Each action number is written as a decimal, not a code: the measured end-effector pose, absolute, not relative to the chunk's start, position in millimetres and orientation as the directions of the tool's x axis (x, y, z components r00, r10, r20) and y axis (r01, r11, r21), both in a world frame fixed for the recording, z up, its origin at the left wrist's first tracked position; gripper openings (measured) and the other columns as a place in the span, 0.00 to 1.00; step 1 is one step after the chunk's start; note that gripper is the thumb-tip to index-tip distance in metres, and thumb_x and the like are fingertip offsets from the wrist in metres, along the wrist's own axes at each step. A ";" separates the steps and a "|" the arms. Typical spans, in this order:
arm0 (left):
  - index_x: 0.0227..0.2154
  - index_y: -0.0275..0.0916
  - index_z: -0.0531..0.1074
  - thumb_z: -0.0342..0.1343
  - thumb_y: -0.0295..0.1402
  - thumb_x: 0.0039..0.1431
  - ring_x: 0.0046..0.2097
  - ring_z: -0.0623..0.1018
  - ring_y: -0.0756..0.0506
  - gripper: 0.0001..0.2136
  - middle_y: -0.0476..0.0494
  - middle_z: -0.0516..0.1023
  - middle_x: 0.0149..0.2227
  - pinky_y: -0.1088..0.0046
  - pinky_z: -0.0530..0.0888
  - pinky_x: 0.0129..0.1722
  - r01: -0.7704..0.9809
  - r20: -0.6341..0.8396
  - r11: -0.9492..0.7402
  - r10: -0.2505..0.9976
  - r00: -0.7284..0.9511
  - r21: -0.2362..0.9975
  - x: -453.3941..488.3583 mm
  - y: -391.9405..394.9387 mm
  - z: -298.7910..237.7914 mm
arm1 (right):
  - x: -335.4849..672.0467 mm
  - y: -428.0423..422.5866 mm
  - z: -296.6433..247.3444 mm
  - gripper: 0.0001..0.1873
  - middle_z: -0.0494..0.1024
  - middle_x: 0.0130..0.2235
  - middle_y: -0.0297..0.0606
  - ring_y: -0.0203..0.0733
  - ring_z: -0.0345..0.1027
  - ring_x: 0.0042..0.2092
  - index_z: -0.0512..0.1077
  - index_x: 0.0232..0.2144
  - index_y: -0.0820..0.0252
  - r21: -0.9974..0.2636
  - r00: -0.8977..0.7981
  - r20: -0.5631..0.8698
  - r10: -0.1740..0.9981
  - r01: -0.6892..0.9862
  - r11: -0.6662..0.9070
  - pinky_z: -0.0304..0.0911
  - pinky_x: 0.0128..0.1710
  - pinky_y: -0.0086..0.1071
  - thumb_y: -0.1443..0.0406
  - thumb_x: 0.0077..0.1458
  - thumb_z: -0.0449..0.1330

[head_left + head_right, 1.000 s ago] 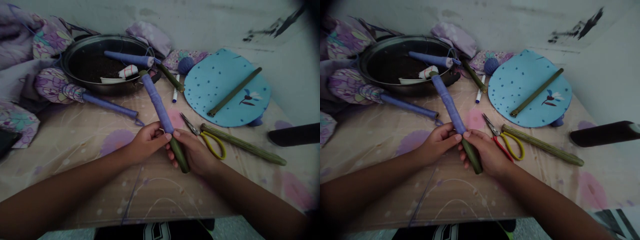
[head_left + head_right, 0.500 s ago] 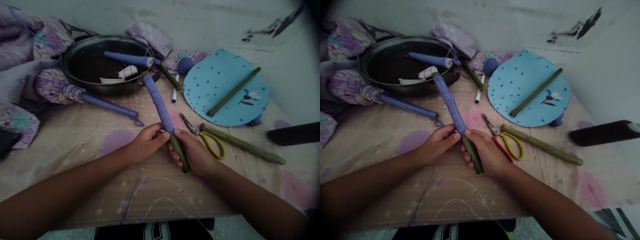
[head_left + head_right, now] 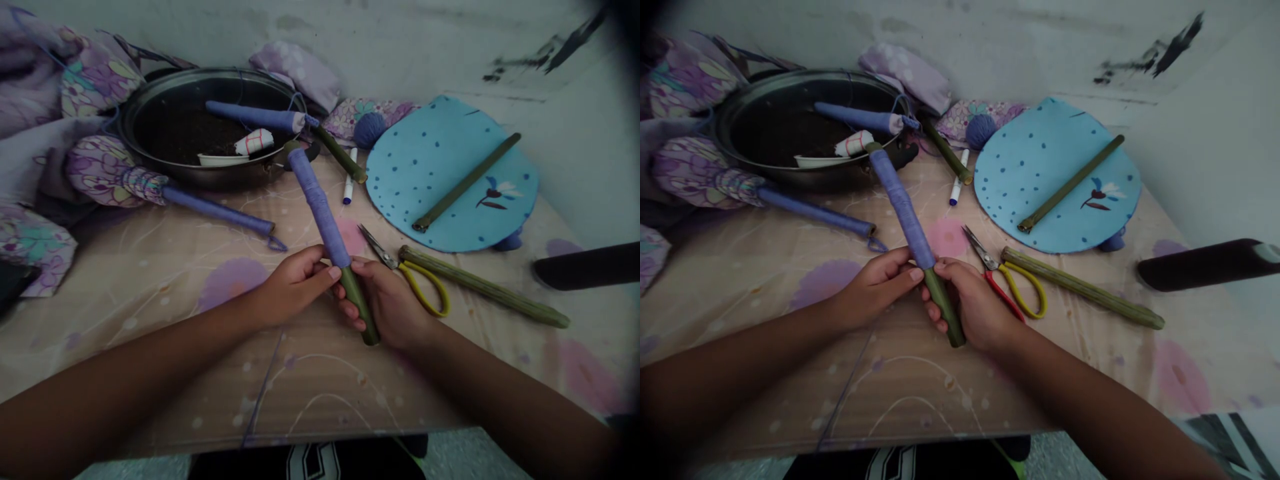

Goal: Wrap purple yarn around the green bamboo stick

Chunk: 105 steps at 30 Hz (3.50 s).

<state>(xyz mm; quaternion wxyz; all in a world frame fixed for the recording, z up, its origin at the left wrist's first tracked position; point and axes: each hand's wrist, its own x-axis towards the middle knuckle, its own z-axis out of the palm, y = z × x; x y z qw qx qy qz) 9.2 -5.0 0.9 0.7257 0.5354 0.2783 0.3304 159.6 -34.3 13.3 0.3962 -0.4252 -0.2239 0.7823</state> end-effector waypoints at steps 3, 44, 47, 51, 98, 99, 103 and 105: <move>0.38 0.33 0.66 0.54 0.33 0.57 0.29 0.74 0.52 0.09 0.49 0.72 0.26 0.77 0.71 0.31 -0.204 -0.051 0.232 0.769 0.637 0.951 7.9 -3.4 0.0 | 159.7 -34.6 13.1 0.09 0.69 0.22 0.31 0.31 0.59 0.17 0.67 0.26 0.60 -0.682 -0.352 -0.466 0.812 -0.442 -0.583 0.53 0.10 0.21 0.59 0.47 0.58; 0.35 0.35 0.63 0.59 0.35 0.53 0.25 0.76 0.52 0.12 0.50 0.73 0.25 0.79 0.73 0.25 -0.206 -0.103 0.292 0.772 0.627 0.934 7.5 -6.2 -1.8 | 160.8 -39.2 11.5 0.07 0.68 0.24 0.33 0.34 0.61 0.21 0.68 0.28 0.61 -0.717 -0.423 -0.407 0.809 -0.400 -0.570 0.60 0.13 0.26 0.63 0.45 0.57; 0.36 0.35 0.62 0.56 0.35 0.56 0.26 0.78 0.49 0.11 0.51 0.72 0.26 0.74 0.76 0.25 -0.255 -0.093 0.346 0.737 0.669 0.903 8.6 -7.0 -2.6 | 161.7 -37.2 9.8 0.06 0.68 0.24 0.33 0.33 0.61 0.21 0.68 0.28 0.61 -0.703 -0.416 -0.396 0.819 -0.436 -0.562 0.62 0.16 0.27 0.64 0.47 0.56; 0.37 0.34 0.63 0.54 0.34 0.58 0.27 0.78 0.49 0.09 0.51 0.71 0.26 0.73 0.77 0.26 -0.323 -0.068 0.361 0.752 0.656 0.875 10.4 -7.1 -2.4 | 161.3 -33.4 6.8 0.09 0.68 0.24 0.34 0.33 0.61 0.22 0.69 0.27 0.61 -0.686 -0.397 -0.375 0.838 -0.489 -0.539 0.65 0.24 0.30 0.62 0.50 0.52; 0.31 0.35 0.65 0.61 0.35 0.50 0.21 0.70 0.56 0.12 0.55 0.68 0.21 0.82 0.65 0.20 -0.232 -0.086 0.198 0.904 0.419 0.952 10.5 -6.3 1.6 | 156.5 -42.3 10.6 0.13 0.70 0.20 0.28 0.31 0.62 0.18 0.66 0.36 0.59 -0.895 -0.261 -0.305 0.916 -0.251 -0.370 0.60 0.15 0.23 0.60 0.49 0.63; 0.32 0.35 0.66 0.62 0.36 0.49 0.22 0.70 0.56 0.12 0.55 0.68 0.21 0.83 0.65 0.20 -0.237 -0.085 0.200 0.903 0.421 0.951 10.5 -5.8 1.3 | 156.2 -42.9 10.3 0.13 0.69 0.20 0.28 0.31 0.61 0.18 0.66 0.36 0.59 -0.899 -0.249 -0.306 0.919 -0.241 -0.365 0.60 0.15 0.23 0.60 0.49 0.63; 0.34 0.34 0.66 0.59 0.37 0.53 0.19 0.68 0.57 0.12 0.55 0.69 0.21 0.83 0.65 0.19 -0.271 -0.072 0.249 0.845 0.530 0.930 9.7 -3.6 1.0 | 156.4 -43.6 4.7 0.12 0.70 0.20 0.29 0.29 0.60 0.18 0.67 0.33 0.59 -0.905 -0.231 -0.279 0.932 -0.262 -0.336 0.58 0.15 0.21 0.56 0.55 0.58; 0.34 0.34 0.66 0.59 0.37 0.53 0.20 0.70 0.56 0.12 0.55 0.69 0.22 0.82 0.68 0.21 -0.288 -0.065 0.267 0.827 0.558 0.920 9.4 -3.4 0.9 | 157.0 -43.0 1.9 0.14 0.71 0.22 0.31 0.28 0.61 0.18 0.68 0.31 0.60 -0.911 -0.244 -0.249 0.937 -0.270 -0.313 0.58 0.15 0.21 0.54 0.55 0.57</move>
